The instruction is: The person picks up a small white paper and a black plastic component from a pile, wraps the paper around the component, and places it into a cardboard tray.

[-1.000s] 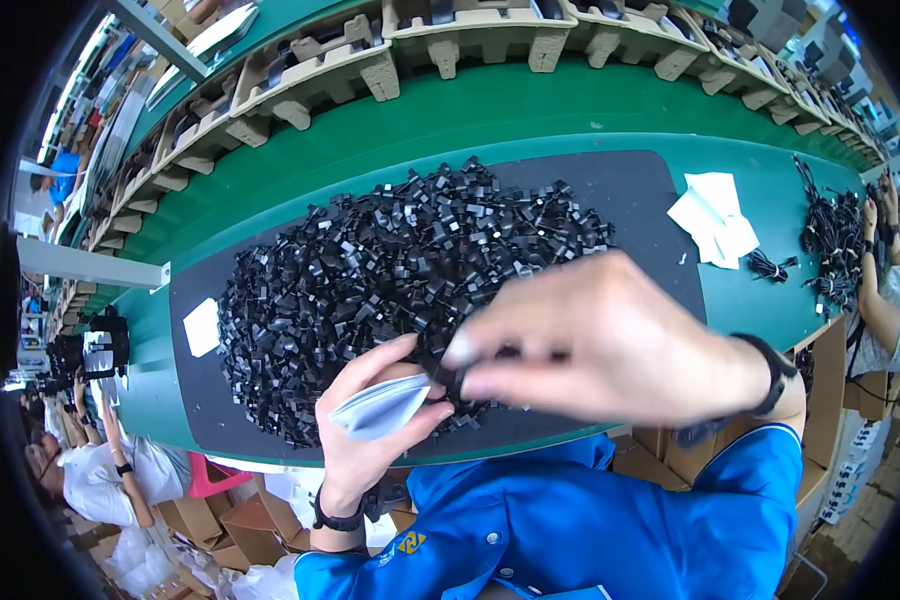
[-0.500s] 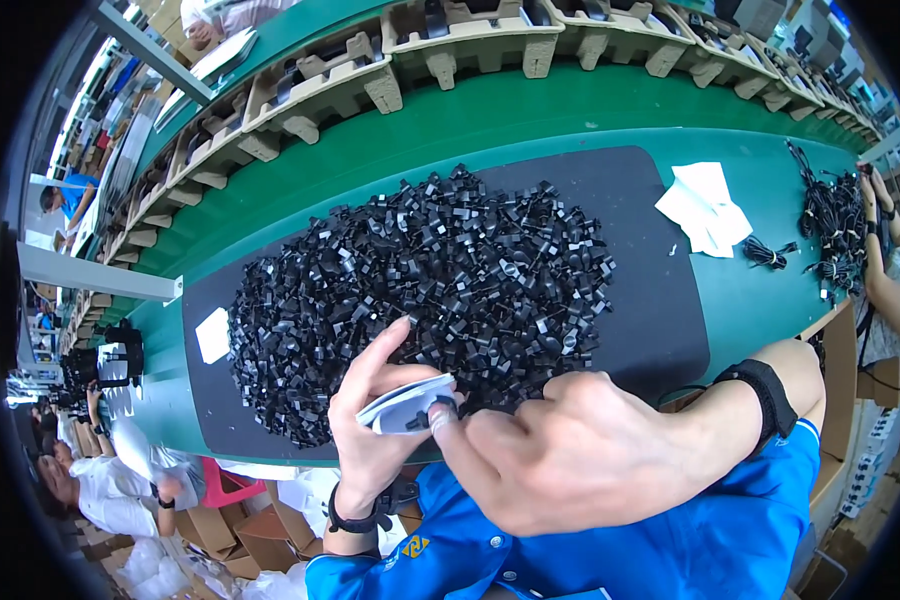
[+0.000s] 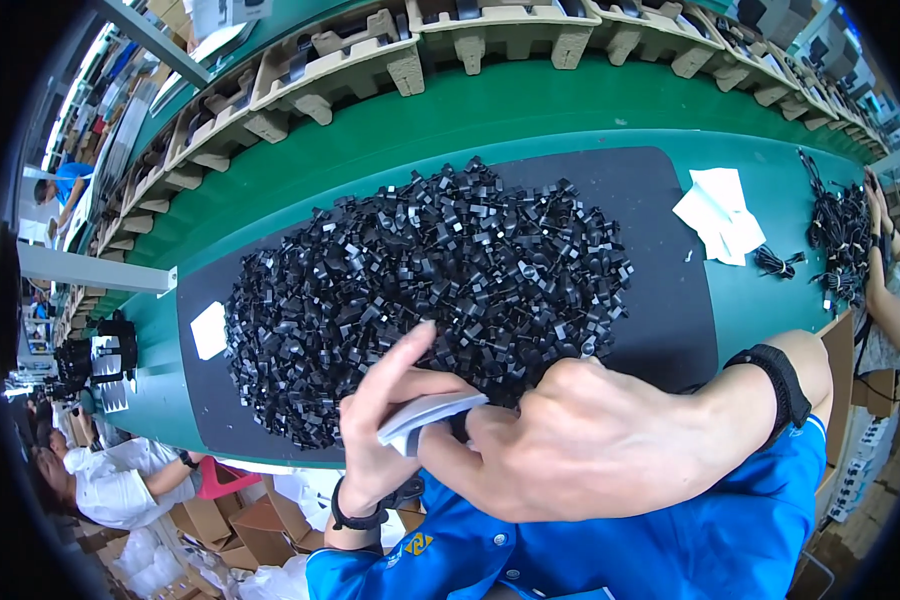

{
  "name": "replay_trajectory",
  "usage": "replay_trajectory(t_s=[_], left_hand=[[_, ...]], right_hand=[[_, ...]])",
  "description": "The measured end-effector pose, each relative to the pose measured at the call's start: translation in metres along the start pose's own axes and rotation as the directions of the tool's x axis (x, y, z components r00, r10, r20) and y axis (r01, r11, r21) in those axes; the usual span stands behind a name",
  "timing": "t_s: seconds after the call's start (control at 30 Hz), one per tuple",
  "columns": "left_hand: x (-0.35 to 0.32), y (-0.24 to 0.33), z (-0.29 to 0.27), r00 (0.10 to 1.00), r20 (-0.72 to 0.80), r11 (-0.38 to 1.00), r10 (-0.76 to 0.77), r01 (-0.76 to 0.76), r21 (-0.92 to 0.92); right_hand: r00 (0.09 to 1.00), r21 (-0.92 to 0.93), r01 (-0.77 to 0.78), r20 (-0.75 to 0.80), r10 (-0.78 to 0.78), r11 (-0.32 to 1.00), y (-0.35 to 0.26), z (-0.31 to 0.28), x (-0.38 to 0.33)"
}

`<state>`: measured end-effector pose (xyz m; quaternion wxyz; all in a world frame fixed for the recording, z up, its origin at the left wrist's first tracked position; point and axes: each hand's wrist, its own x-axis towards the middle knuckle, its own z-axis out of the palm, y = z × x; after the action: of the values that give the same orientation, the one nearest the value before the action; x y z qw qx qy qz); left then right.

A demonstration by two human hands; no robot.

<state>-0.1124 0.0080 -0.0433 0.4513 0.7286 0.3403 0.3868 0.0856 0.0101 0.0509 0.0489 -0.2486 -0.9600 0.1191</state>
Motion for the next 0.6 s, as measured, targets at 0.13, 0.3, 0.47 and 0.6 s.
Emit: replay_trajectory(t_s=[0.13, 0.3, 0.47, 0.6], left_hand=[[0.000, -0.001, -0.006, 1.000, -0.019, 0.998, 0.010, -0.009, 0.060], [-0.009, -0.001, -0.005, 1.000, -0.006, 1.000, -0.017, 0.017, 0.006], [-0.014, -0.001, -0.003, 0.999, 0.024, 0.993, -0.047, 0.050, -0.111], [-0.014, 0.000, -0.003, 0.993, 0.118, 0.979, -0.019, 0.042, -0.197]], right_hand=[[0.983, -0.049, 0.013, -0.181, -0.022, 0.999, 0.002, 0.009, -0.009], [0.974, -0.017, -0.002, -0.227, -0.002, 1.000, 0.000, 0.012, -0.016], [0.977, -0.109, 0.033, -0.208, -0.056, 0.993, -0.005, 0.008, -0.018], [0.999, -0.050, 0.051, 0.018, -0.050, 0.997, -0.003, -0.001, -0.011]])
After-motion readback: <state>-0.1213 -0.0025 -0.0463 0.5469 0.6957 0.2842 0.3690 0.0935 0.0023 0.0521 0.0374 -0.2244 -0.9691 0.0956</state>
